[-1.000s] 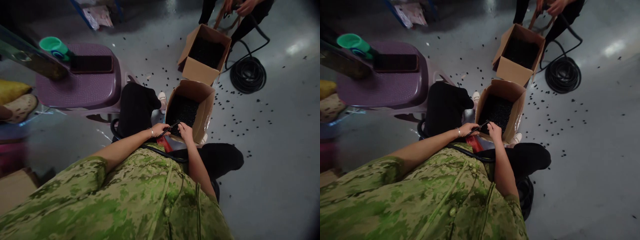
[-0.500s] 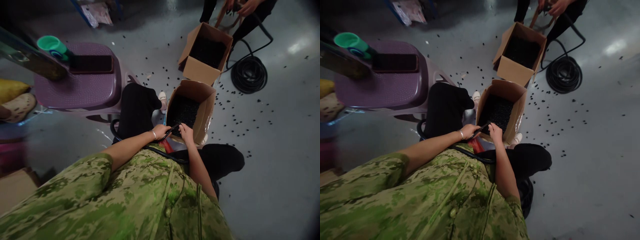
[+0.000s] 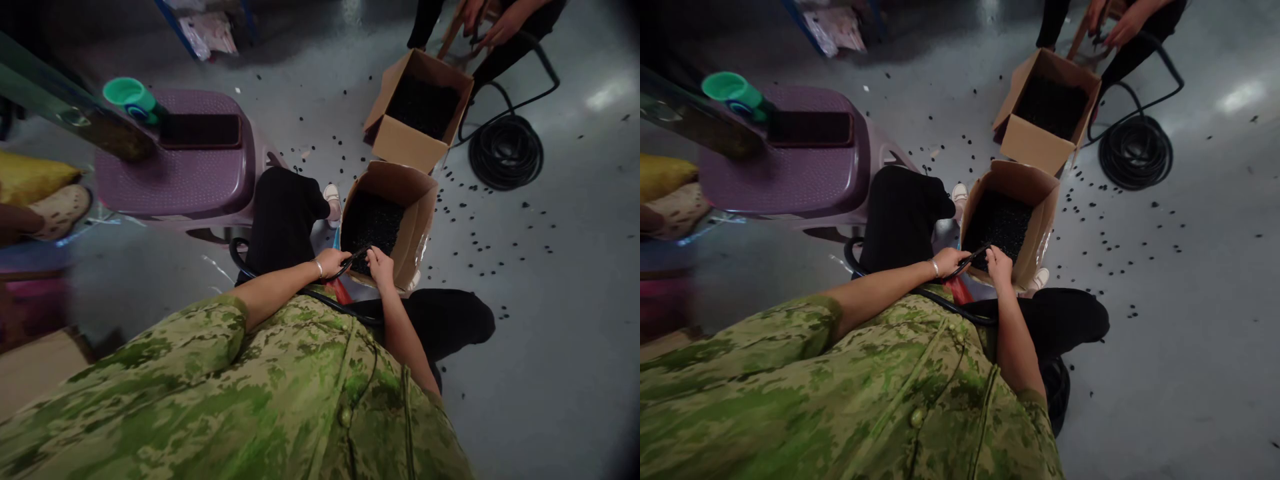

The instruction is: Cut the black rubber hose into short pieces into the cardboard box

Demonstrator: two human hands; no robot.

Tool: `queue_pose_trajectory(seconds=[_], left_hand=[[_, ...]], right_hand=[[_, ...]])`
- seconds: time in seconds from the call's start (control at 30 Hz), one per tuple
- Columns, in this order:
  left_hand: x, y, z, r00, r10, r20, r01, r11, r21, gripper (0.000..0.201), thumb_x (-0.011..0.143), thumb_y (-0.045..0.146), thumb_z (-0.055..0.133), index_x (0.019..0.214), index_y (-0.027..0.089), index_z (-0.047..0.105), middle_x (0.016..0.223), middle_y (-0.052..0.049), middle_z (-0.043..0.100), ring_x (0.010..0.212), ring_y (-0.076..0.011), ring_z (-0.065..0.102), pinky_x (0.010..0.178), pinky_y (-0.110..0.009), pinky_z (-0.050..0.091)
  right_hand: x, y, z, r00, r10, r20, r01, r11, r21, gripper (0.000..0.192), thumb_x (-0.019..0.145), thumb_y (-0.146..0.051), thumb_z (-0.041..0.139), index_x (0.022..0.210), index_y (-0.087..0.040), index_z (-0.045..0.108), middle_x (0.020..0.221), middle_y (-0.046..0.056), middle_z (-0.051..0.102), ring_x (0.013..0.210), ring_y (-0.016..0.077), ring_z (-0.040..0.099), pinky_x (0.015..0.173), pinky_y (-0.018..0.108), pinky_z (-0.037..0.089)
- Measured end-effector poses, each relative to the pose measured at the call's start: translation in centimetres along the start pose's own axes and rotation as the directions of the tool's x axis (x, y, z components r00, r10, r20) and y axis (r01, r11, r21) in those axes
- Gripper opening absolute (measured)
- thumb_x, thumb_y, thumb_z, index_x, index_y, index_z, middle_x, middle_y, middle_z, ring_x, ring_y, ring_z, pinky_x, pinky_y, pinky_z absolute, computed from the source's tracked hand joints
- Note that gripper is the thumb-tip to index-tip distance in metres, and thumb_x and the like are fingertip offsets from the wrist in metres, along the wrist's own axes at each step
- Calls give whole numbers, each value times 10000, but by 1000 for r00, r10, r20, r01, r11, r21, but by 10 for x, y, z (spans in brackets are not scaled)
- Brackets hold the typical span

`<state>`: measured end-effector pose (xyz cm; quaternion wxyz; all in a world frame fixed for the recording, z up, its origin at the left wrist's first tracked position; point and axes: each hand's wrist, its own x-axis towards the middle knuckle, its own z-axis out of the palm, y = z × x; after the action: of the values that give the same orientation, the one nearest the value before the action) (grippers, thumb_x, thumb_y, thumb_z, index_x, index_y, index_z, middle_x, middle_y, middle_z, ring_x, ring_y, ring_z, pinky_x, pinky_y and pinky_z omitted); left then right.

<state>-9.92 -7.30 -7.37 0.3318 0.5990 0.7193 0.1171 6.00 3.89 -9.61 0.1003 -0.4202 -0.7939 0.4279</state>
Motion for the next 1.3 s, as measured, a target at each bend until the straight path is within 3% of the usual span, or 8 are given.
queue_pose_trajectory(seconds=[0.3,0.63,0.9,1.0,1.13,1.3], left_hand=[[-19,-1,-17,995,-95,33,95,995,-20,354,840,456,520,1078,243,674,831,-47,728,773,-225,676,644,-262,449],[-20,-16,-13,998,60,-29,-64,979,-196,325,883,401,496,1039,177,672,817,-53,725,790,-209,680,699,-257,470],[-14,-23,-20,985,52,163,25,901,-433,324,885,316,442,1101,164,629,635,11,683,508,-128,626,555,-214,478],[-13,-19,-18,990,15,144,35,938,-344,310,876,292,446,1073,156,643,646,-13,686,540,-151,643,585,-236,486],[-15,-12,-13,998,-31,51,37,991,-130,271,865,319,487,997,173,674,770,-77,714,731,-229,693,697,-295,493],[-20,-8,-7,999,-41,5,41,996,-76,306,876,385,504,1097,229,648,897,-72,730,865,-234,691,769,-291,492]], right_hand=[[-2,-17,1,993,-113,41,116,991,-69,366,954,-396,395,1024,-199,696,790,44,700,773,184,638,755,265,476],[-2,-25,4,989,-139,52,142,988,-63,351,964,-371,410,1086,-193,687,908,71,713,859,193,645,794,270,463],[2,-24,8,990,-106,92,116,986,-117,334,963,-362,418,1056,-205,697,871,62,715,846,189,646,753,252,459],[3,-22,9,992,-85,88,95,989,-114,331,956,-349,433,1084,-191,693,887,73,718,853,196,653,770,261,466],[1,-22,7,993,-89,71,95,992,-82,344,950,-350,437,1131,-192,684,924,70,723,911,199,656,834,277,475],[-1,-23,0,994,-83,72,87,995,-58,346,935,-344,461,1169,-209,677,955,59,732,935,200,661,864,291,483]])
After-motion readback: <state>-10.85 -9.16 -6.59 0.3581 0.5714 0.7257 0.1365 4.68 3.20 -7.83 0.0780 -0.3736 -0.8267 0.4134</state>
